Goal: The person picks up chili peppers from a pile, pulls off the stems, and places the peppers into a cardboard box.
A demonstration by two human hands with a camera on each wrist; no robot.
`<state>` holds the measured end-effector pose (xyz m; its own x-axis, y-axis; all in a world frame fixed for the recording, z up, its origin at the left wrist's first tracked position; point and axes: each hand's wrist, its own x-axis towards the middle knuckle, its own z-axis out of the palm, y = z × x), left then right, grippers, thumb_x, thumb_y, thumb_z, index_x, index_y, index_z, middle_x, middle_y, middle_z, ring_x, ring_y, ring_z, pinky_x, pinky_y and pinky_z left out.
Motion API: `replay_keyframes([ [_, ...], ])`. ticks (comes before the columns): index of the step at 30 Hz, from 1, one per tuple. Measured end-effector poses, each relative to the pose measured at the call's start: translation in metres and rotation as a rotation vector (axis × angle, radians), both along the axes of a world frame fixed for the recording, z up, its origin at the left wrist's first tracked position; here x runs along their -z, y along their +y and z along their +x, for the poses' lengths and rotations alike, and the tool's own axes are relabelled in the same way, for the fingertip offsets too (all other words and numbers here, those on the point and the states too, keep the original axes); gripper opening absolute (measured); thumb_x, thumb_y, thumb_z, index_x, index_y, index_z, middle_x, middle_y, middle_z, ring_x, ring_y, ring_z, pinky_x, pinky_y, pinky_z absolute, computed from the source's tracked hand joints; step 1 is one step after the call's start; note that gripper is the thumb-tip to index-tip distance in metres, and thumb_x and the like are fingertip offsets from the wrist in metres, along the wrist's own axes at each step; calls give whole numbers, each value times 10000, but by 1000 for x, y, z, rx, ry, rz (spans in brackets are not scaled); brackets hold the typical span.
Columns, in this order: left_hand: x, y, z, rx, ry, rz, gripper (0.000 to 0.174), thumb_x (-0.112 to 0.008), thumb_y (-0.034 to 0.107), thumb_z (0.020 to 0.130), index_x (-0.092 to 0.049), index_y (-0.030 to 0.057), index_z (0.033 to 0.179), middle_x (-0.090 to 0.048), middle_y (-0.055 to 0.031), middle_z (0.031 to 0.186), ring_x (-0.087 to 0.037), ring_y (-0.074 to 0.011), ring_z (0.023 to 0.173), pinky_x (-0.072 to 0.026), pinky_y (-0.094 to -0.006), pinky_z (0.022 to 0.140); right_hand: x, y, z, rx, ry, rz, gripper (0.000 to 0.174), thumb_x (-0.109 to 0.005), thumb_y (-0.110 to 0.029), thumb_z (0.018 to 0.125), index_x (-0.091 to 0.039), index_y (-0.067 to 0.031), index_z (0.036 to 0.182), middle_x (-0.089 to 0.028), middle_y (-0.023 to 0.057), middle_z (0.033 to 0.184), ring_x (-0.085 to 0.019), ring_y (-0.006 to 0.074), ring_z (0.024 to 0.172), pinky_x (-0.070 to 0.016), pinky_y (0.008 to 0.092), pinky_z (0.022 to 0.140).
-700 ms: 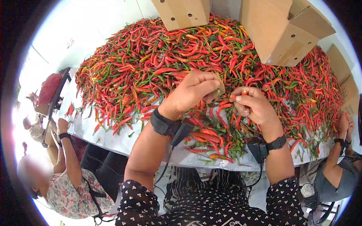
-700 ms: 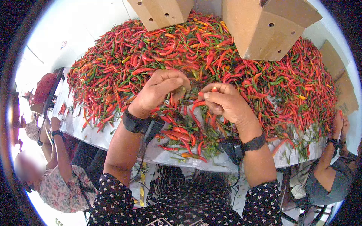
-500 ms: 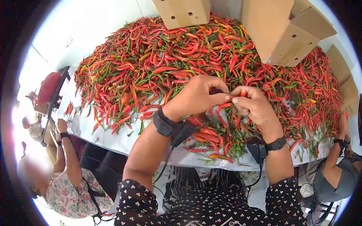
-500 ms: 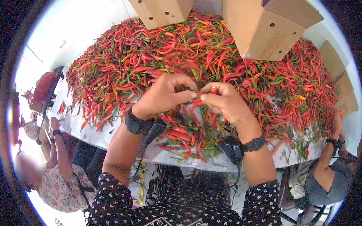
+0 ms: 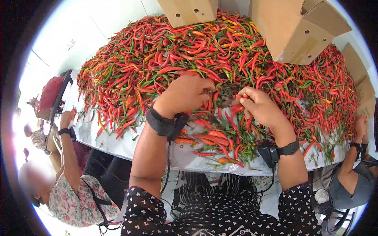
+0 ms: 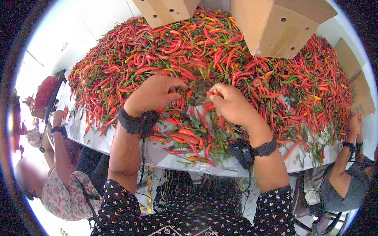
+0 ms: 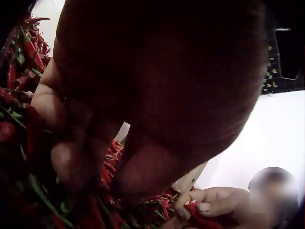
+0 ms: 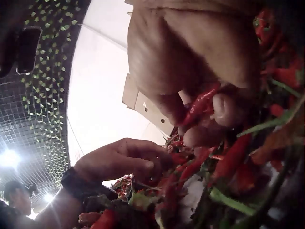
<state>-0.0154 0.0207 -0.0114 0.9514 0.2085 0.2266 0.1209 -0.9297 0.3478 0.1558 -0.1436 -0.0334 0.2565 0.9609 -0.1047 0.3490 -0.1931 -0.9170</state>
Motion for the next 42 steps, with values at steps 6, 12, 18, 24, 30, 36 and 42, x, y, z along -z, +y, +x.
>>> replay_keyframes([
  [6,0,-9,6,86,58,6,267,-591,150,695,-631,91,952,-614,-134,860,-583,-311,833,-464,-390,730,-4,-3,4,-108,8,-46,212,-463,-120,860,-505,43,988,-618,91,706,-579,143,590,-461,289,536],
  [12,3,-14,11,86,148,128,222,-600,131,688,-639,92,903,-595,-130,829,-572,-316,812,-458,-390,711,-7,-3,3,-137,227,-103,179,-461,-106,859,-498,25,975,-592,73,672,-494,91,504,-390,239,450],
  [18,-5,-4,16,-63,-197,-680,133,-571,141,808,-611,19,839,-562,-28,697,-533,-128,600,-434,-270,560,-9,-4,4,-26,388,46,157,-450,-137,867,-488,-17,961,-567,52,673,-452,79,471,-343,217,425],
  [24,-7,-12,18,-33,-248,-1211,149,-547,194,876,-553,54,824,-537,14,654,-475,-51,534,-381,-191,491,-4,-3,3,3,743,183,149,-473,-150,865,-504,-25,940,-505,17,662,-405,63,457,-322,212,420],
  [30,-12,-37,23,-57,-271,-1206,154,-547,192,879,-533,62,798,-543,13,636,-484,-52,517,-394,-194,474,-19,-8,-7,-22,575,145,134,-596,-148,820,-553,-50,900,-464,-54,636,-361,22,473,-278,196,412],
  [36,-9,-44,26,-67,-262,-824,166,-553,166,870,-535,20,791,-519,21,606,-472,-41,523,-388,-199,479,-21,-9,-13,32,374,87,129,-633,-142,789,-582,-50,865,-478,-68,613,-378,3,504,-278,192,427],
  [42,-10,-42,23,-23,-212,-680,188,-527,197,882,-555,17,834,-467,43,590,-433,-34,533,-348,-213,470,-20,-9,-10,-18,191,60,108,-639,-138,782,-608,-39,812,-474,-79,610,-385,9,519,-294,194,446],
])
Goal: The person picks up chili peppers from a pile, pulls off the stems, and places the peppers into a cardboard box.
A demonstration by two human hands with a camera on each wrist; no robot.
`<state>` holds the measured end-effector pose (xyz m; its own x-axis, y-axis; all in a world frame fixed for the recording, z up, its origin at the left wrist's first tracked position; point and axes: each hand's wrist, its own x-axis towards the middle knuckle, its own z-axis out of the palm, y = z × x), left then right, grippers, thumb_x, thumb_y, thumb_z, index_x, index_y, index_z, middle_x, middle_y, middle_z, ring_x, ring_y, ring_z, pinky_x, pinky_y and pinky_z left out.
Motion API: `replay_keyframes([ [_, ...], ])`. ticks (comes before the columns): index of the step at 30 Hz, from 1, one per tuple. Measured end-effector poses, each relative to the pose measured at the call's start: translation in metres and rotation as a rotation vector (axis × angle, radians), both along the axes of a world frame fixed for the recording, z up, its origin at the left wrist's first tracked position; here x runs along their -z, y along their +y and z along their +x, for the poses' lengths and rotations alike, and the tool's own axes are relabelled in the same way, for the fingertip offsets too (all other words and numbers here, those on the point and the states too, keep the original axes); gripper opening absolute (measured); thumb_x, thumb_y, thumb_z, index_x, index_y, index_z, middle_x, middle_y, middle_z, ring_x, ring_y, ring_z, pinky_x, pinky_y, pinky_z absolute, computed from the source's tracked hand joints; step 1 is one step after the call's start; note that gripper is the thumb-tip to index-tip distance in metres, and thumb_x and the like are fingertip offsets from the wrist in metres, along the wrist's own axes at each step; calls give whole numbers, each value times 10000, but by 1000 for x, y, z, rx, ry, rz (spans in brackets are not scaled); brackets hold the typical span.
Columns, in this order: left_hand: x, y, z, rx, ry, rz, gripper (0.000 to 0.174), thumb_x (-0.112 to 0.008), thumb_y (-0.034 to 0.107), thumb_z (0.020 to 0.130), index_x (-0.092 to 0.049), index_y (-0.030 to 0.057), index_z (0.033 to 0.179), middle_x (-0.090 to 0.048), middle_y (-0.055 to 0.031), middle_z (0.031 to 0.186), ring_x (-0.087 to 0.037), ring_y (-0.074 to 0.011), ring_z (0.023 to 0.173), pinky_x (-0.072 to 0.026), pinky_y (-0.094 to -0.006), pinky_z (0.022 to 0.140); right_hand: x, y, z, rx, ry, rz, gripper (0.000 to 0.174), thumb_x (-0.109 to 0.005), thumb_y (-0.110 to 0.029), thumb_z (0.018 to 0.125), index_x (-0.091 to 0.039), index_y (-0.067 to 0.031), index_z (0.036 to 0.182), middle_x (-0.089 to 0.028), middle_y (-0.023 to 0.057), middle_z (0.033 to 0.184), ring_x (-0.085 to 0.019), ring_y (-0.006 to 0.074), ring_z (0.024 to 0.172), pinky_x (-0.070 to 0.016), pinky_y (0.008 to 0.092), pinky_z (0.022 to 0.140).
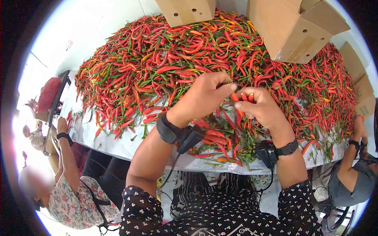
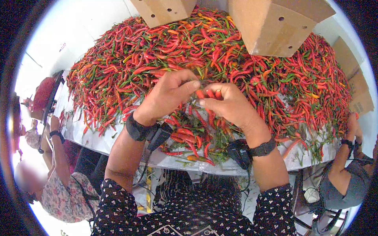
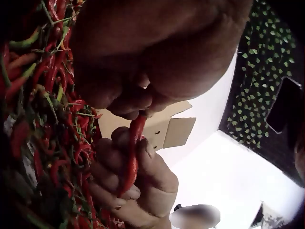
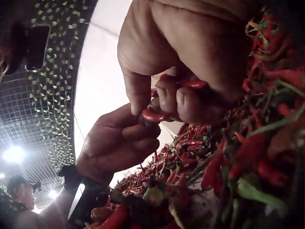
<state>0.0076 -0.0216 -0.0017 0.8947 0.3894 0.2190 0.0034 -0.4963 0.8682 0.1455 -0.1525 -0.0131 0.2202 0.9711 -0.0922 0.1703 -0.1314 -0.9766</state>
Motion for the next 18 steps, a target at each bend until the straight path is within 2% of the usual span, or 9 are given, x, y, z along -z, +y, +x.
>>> replay_keyframes([
  [5,1,0,0,86,92,-444,207,-494,233,898,-544,46,823,-438,55,609,-382,-32,527,-299,-195,467,5,0,0,-49,-13,80,101,-634,-129,785,-616,-38,826,-471,-78,624,-388,9,528,-297,188,459],
  [6,0,0,0,86,93,-445,207,-494,233,898,-544,46,823,-438,55,609,-382,-32,527,-299,-195,467,6,1,0,-57,-40,131,96,-631,-126,788,-616,-41,831,-472,-76,630,-388,7,531,-298,186,462],
  [8,-1,1,-1,141,0,-684,200,-492,236,903,-524,63,808,-425,61,615,-357,-27,511,-275,-194,451,5,0,0,-48,-4,122,104,-625,-126,793,-612,-41,852,-469,-75,630,-380,6,524,-294,188,455],
  [10,-5,4,-5,134,-37,-669,218,-498,244,903,-519,71,772,-422,60,607,-350,-23,506,-271,-193,447,4,0,2,-38,30,113,114,-620,-126,798,-608,-41,873,-466,-74,630,-372,6,517,-290,191,449],
  [12,-9,11,-8,126,-77,-652,241,-504,252,902,-513,79,735,-419,59,599,-343,-19,501,-267,-193,443,4,0,4,-6,216,64,130,-592,-155,822,-579,-41,882,-448,-75,612,-357,12,492,-278,199,431],
  [14,-13,20,-12,-67,28,-235,297,-520,268,896,-488,104,651,-414,57,579,-327,-17,491,-259,-194,437,8,1,10,11,297,76,136,-580,-169,828,-562,-43,874,-448,-67,607,-359,19,481,-273,201,421],
  [15,-12,26,-15,-108,84,-99,311,-546,268,880,-519,62,648,-426,32,562,-361,-34,507,-297,-216,450,10,2,12,28,379,86,144,-567,-184,835,-546,-44,865,-447,-59,602,-361,27,470,-269,203,410],
  [16,-11,30,-17,-114,81,-96,311,-546,268,880,-519,62,648,-426,32,562,-361,-34,507,-297,-216,450,12,4,13,21,377,88,144,-567,-184,835,-546,-44,865,-447,-59,602,-361,27,470,-269,203,410],
  [18,-6,35,-20,-52,113,287,256,-574,253,851,-570,17,750,-485,-31,574,-452,-96,531,-366,-260,491,16,5,17,61,478,150,149,-554,-194,837,-526,-48,838,-466,-33,609,-385,41,462,-269,198,401],
])
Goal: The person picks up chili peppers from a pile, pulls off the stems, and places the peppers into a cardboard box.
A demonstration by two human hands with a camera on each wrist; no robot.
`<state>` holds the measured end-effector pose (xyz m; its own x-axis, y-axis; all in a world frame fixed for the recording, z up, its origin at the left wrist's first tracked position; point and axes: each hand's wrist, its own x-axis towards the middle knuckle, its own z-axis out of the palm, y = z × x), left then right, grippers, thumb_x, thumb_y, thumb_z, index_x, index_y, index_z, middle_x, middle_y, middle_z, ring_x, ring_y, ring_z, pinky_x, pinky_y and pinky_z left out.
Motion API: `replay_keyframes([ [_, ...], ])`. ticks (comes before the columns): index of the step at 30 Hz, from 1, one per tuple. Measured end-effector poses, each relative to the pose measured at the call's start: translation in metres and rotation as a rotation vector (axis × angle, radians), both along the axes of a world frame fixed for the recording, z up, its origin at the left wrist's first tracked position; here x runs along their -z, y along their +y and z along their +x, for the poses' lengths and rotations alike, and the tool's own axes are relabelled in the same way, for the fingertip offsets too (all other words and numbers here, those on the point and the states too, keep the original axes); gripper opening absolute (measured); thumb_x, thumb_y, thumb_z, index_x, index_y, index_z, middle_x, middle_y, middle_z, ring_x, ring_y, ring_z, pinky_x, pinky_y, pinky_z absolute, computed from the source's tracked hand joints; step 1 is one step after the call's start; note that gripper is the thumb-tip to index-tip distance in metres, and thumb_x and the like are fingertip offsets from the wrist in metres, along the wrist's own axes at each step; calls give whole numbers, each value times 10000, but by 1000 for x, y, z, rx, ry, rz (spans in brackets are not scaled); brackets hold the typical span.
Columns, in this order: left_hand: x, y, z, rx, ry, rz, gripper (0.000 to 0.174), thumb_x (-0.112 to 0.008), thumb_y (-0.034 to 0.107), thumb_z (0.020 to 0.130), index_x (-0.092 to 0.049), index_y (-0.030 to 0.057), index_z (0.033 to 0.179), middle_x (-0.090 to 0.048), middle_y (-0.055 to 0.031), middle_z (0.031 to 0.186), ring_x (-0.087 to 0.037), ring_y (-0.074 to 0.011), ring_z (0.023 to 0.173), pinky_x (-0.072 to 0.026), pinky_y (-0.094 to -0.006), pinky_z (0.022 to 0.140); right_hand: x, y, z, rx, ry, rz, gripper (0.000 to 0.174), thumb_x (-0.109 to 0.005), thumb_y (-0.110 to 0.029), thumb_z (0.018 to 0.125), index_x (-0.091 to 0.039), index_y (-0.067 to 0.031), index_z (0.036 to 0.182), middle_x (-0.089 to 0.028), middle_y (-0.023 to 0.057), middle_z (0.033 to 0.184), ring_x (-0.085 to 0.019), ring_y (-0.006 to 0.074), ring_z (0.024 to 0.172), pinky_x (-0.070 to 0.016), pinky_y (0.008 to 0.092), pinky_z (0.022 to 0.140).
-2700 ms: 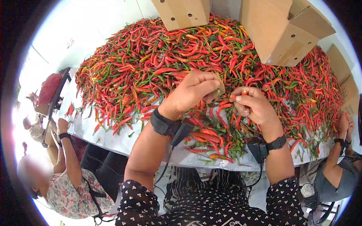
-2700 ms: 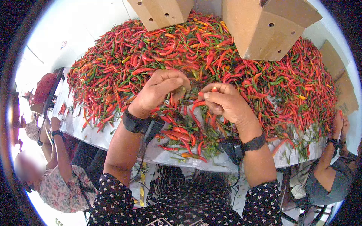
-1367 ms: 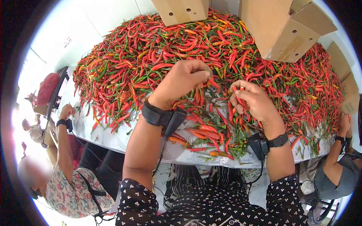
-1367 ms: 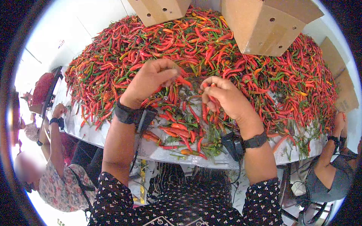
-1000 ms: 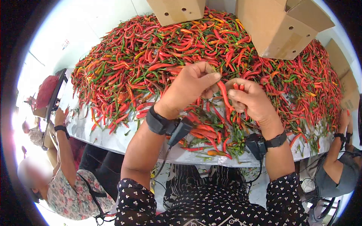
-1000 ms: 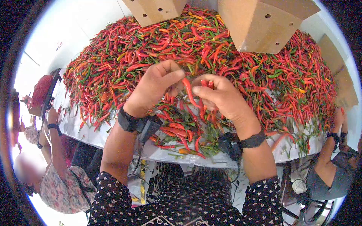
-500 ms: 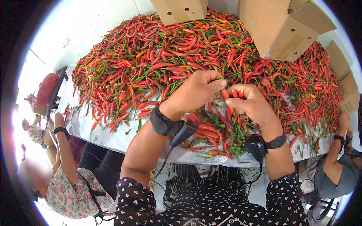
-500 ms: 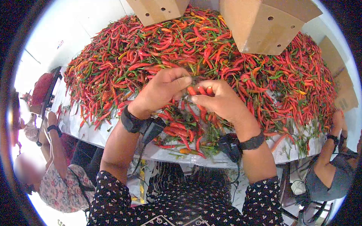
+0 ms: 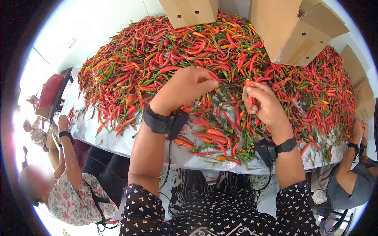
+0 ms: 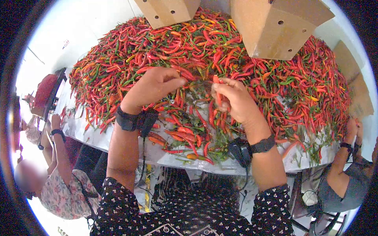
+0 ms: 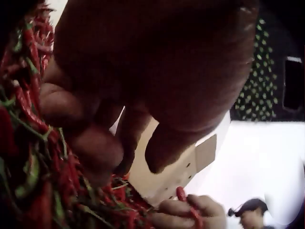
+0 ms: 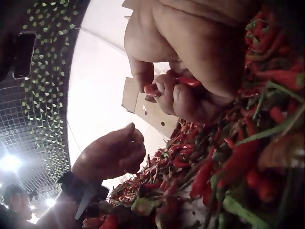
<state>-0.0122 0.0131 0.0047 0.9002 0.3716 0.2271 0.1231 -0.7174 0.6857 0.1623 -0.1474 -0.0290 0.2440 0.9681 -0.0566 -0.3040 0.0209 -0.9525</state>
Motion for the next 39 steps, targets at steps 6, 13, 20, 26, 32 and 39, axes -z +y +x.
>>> replay_keyframes([
  [6,12,-7,2,-15,330,457,319,-575,320,772,-600,40,922,-605,-186,798,-580,-370,752,-456,-448,673,4,1,7,-1,103,19,139,-565,-183,828,-532,-50,850,-507,-1,651,-413,64,461,-286,202,395],
  [13,-6,-20,16,267,134,-318,305,-540,104,787,-546,-2,1073,-634,-91,849,-605,-162,764,-470,-286,674,-2,-1,7,54,150,67,148,-537,-205,832,-530,-57,838,-525,17,665,-463,86,505,-315,214,403],
  [20,17,0,22,279,219,367,279,-567,73,677,-614,69,952,-606,-110,837,-592,-275,797,-471,-359,686,3,2,14,23,278,103,159,-505,-205,817,-527,-60,758,-524,43,641,-487,126,525,-319,222,397],
  [26,24,-12,21,201,233,601,311,-564,59,595,-599,102,901,-549,-109,826,-565,-323,809,-451,-431,634,8,4,12,46,242,89,168,-510,-210,814,-535,-48,775,-523,50,639,-481,129,505,-318,226,397],
  [32,21,-13,17,219,291,581,308,-577,77,577,-577,100,884,-544,-118,816,-572,-328,789,-446,-441,619,5,4,9,75,213,43,174,-510,-209,817,-537,-39,786,-522,48,645,-480,126,509,-322,236,403],
  [39,26,-12,18,201,228,632,249,-580,117,609,-566,55,850,-549,-127,808,-577,-340,774,-453,-448,607,8,5,9,29,200,51,166,-504,-207,821,-539,-47,795,-526,42,649,-486,127,517,-328,231,409],
])
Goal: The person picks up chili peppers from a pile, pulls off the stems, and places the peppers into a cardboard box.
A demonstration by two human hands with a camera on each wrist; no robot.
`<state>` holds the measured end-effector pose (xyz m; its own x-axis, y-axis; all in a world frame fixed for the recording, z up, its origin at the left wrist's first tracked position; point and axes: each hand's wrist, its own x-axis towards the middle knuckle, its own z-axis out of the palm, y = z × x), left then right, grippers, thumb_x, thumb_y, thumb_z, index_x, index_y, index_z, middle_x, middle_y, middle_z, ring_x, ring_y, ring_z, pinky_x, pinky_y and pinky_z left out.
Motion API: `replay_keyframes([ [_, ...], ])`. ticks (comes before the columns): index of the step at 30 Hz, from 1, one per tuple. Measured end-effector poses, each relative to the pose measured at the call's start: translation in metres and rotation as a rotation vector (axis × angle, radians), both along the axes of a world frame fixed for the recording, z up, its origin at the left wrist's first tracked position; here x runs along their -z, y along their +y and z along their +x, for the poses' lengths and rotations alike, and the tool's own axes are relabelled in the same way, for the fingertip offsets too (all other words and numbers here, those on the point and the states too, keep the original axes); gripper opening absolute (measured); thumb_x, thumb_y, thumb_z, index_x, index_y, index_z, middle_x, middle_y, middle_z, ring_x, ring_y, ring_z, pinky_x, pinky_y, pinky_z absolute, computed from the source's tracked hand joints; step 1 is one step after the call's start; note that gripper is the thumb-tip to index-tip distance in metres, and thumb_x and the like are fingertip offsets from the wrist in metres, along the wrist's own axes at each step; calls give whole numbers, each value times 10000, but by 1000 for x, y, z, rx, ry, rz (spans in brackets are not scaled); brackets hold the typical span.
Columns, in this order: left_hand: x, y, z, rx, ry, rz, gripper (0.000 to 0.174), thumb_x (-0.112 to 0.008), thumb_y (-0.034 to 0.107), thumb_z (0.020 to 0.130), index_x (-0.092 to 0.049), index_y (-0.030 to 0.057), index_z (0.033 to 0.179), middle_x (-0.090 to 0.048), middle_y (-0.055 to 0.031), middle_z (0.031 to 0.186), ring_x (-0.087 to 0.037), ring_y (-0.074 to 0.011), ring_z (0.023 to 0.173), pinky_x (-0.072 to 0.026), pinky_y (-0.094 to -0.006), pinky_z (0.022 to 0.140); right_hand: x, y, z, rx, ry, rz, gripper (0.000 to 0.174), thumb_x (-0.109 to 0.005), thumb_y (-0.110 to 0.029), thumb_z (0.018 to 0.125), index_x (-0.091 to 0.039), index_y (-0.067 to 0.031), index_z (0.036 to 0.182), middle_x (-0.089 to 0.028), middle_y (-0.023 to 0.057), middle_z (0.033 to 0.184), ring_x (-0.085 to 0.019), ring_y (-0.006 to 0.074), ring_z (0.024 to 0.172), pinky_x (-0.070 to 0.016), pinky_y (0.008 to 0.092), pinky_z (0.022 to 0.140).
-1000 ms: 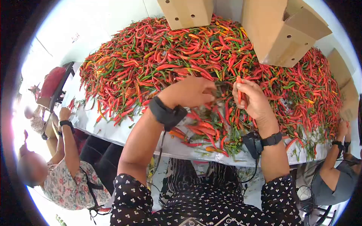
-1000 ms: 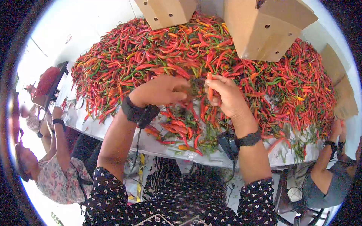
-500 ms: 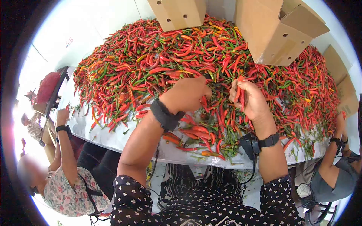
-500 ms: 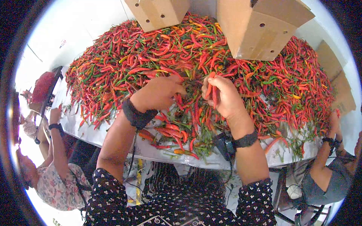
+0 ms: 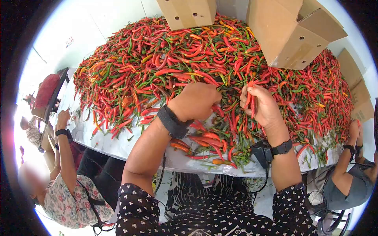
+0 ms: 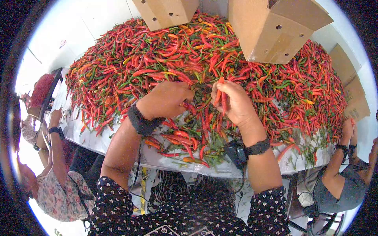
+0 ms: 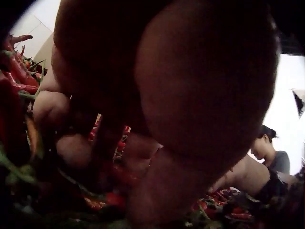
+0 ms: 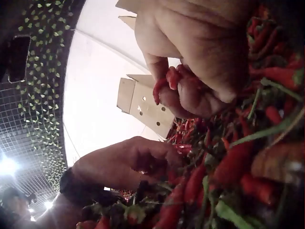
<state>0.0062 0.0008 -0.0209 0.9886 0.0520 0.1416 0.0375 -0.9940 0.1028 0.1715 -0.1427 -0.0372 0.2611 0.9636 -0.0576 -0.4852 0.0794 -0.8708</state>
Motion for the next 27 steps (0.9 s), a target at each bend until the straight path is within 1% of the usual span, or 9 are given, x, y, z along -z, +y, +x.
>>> replay_keyframes([
  [4,1,5,3,2,-65,-3,231,-570,125,635,-553,27,844,-566,-142,765,-574,-363,746,-452,-450,607,0,0,-1,26,-43,-34,157,-501,-210,823,-540,-58,806,-540,41,653,-512,133,532,-341,231,413],
  [7,-6,7,0,-62,-21,-213,229,-576,115,666,-541,3,864,-584,-150,719,-587,-337,684,-454,-423,594,-6,-2,-7,41,-47,-58,156,-500,-213,824,-540,-62,814,-561,50,662,-540,147,544,-365,228,423],
  [9,-8,9,-1,-31,-159,-610,208,-591,99,722,-533,-4,894,-600,-105,689,-583,-220,617,-449,-353,563,-8,-2,-10,65,-47,-84,158,-500,-216,825,-541,-64,817,-573,55,667,-554,156,548,-378,228,428],
  [10,-10,9,-1,-31,-158,-608,208,-591,99,722,-533,-4,894,-600,-105,689,-583,-220,617,-449,-353,563,-8,-2,-10,44,-61,-76,150,-496,-204,828,-541,-61,819,-582,60,675,-562,160,549,-389,224,434],
  [12,-16,6,-1,-92,-172,-909,223,-609,87,761,-522,4,948,-597,-49,706,-541,-99,614,-430,-270,538,-7,-2,-11,22,-77,-67,142,-493,-192,831,-541,-59,821,-592,64,683,-570,163,549,-399,220,441],
  [13,-18,4,-1,-92,-174,-909,223,-609,87,761,-522,4,948,-597,-49,706,-541,-99,614,-430,-270,538,-4,-1,-11,13,-105,-54,120,-505,-165,827,-543,-52,834,-576,46,669,-544,139,527,-381,212,430],
  [15,-21,0,-1,-132,-130,-1150,263,-601,80,785,-488,23,1016,-585,-16,709,-525,-56,625,-416,-222,527,-4,-1,-12,3,-134,-41,101,-517,-139,823,-545,-45,848,-559,28,655,-517,115,505,-362,203,420],
  [20,-16,-7,3,-50,-98,-1306,333,-590,73,794,-429,43,1083,-586,-16,719,-551,-73,601,-421,-214,517,-9,-2,-18,-19,-165,-84,148,-608,-89,795,-562,-21,917,-461,-49,620,-347,27,447,-249,187,386],
  [27,-16,-18,6,-85,-115,-1270,308,-581,65,801,-416,40,1060,-580,-23,742,-573,-94,591,-445,-213,537,-11,-3,-20,21,-231,-127,157,-623,-120,802,-567,-29,917,-447,-61,609,-329,10,431,-210,177,380],
])
